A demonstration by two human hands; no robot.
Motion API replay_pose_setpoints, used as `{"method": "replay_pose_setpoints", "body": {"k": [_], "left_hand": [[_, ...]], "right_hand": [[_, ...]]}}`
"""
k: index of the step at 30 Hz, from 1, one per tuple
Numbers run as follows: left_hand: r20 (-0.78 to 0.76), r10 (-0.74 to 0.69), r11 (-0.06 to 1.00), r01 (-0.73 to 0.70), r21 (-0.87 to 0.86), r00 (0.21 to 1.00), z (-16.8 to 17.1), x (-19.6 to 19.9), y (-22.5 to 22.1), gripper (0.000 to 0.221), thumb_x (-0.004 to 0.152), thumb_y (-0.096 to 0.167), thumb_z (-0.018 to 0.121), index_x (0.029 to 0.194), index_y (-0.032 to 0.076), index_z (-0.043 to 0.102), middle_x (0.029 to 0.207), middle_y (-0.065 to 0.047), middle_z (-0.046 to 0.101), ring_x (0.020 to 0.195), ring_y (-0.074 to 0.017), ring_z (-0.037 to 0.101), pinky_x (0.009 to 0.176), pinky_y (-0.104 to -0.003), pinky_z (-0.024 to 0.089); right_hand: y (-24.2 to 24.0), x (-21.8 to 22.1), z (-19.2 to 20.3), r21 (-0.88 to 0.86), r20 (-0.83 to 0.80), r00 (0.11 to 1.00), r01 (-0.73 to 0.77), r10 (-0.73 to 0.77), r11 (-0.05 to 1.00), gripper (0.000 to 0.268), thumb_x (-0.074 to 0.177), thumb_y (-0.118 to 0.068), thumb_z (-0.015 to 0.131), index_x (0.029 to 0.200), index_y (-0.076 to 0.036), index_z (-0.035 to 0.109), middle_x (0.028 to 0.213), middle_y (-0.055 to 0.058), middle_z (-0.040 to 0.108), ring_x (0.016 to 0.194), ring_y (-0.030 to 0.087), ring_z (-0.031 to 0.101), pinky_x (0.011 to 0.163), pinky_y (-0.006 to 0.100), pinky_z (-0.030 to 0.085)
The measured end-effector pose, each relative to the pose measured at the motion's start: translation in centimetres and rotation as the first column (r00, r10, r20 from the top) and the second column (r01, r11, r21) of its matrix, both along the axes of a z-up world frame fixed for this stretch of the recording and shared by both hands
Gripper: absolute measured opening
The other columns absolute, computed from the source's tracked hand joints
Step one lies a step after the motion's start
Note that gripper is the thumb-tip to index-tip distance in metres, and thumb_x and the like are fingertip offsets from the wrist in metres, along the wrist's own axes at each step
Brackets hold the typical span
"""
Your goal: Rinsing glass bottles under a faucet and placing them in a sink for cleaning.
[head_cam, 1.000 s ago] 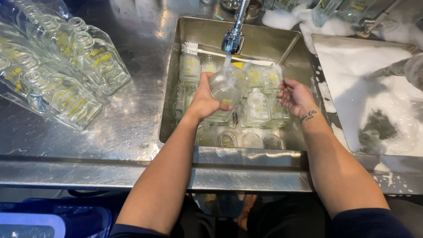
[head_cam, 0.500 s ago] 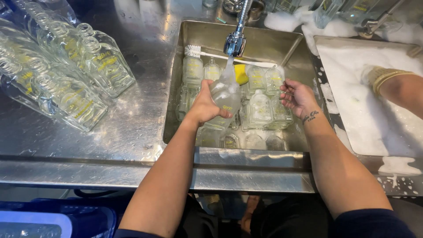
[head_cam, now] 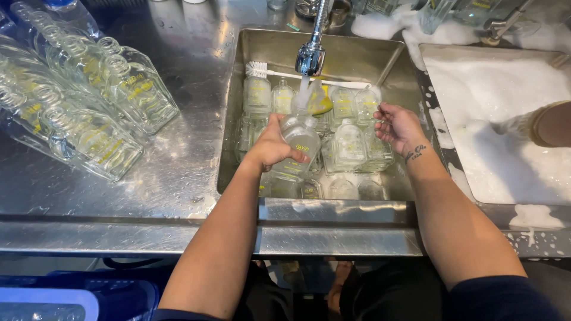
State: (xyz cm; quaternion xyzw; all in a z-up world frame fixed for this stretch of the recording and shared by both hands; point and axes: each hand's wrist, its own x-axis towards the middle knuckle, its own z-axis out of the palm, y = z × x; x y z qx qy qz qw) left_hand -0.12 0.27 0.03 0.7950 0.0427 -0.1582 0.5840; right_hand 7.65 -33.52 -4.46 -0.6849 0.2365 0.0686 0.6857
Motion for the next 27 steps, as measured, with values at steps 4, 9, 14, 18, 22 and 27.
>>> {"method": "replay_pose_setpoints", "body": {"k": [4,9,14,18,22,27], "left_hand": [[-0.013,0.011,1.000,-0.010,0.005,1.000,-0.4,0.0,-0.2,0.105,0.045,0.009,0.102,0.133,0.012,0.045,0.134,-0.026,0.061,0.132,-0.0445,0.055,0.102,-0.051,0.052],[-0.086,0.077,0.996,-0.082,-0.048,0.993,4.4,-3.0,0.1,0.107,0.046,0.007,0.100,0.137,0.008,0.044,0.137,-0.029,0.058,0.136,-0.0474,0.051,0.105,-0.052,0.049],[-0.098,0.065,0.996,-0.070,-0.050,0.993,3.5,-2.7,0.1,0.113,0.042,0.006,0.101,0.139,0.005,0.044,0.138,-0.031,0.056,0.137,-0.0493,0.049,0.106,-0.055,0.047],[-0.109,0.050,0.996,-0.057,-0.064,0.993,3.6,-2.9,0.0,0.113,0.041,0.003,0.100,0.139,0.005,0.044,0.138,-0.031,0.055,0.138,-0.0485,0.048,0.107,-0.053,0.046],[-0.095,0.066,0.995,-0.073,-0.074,0.993,2.9,-2.4,0.0,0.115,0.038,0.004,0.102,0.138,0.005,0.045,0.134,-0.031,0.057,0.135,-0.0495,0.050,0.105,-0.054,0.046],[-0.129,0.065,0.995,-0.074,-0.065,0.989,2.9,-2.6,0.3,0.113,0.039,0.003,0.101,0.137,0.003,0.045,0.135,-0.032,0.056,0.136,-0.0487,0.049,0.103,-0.051,0.047]], "right_hand": [[-0.4,0.3,-0.4,0.001,0.000,1.000,-0.004,0.004,1.000,0.014,0.095,-0.037,0.065,0.099,-0.023,0.065,0.086,-0.008,0.071,0.067,0.011,0.069,0.064,0.029,0.059],[-0.4,0.4,-0.5,0.002,0.005,1.000,-0.006,0.006,1.000,0.014,0.095,-0.037,0.065,0.099,-0.023,0.065,0.086,-0.008,0.071,0.066,0.010,0.069,0.063,0.028,0.060],[-0.5,0.6,-0.7,0.002,0.005,1.000,0.000,0.000,1.000,0.014,0.095,-0.037,0.066,0.099,-0.024,0.065,0.086,-0.008,0.071,0.067,0.011,0.069,0.063,0.029,0.060],[-0.4,0.4,-0.4,0.007,0.001,1.000,-0.005,0.005,1.000,0.013,0.095,-0.036,0.065,0.099,-0.024,0.065,0.086,-0.008,0.071,0.066,0.011,0.069,0.063,0.028,0.060],[-0.4,0.3,-0.3,0.004,0.010,1.000,-0.001,0.001,1.000,0.014,0.095,-0.036,0.066,0.100,-0.023,0.065,0.086,-0.008,0.071,0.066,0.010,0.069,0.062,0.028,0.060],[-0.3,0.2,-0.2,0.003,0.007,1.000,0.003,-0.003,1.000,0.014,0.095,-0.036,0.065,0.100,-0.023,0.065,0.086,-0.007,0.071,0.066,0.011,0.069,0.063,0.028,0.060]]}}
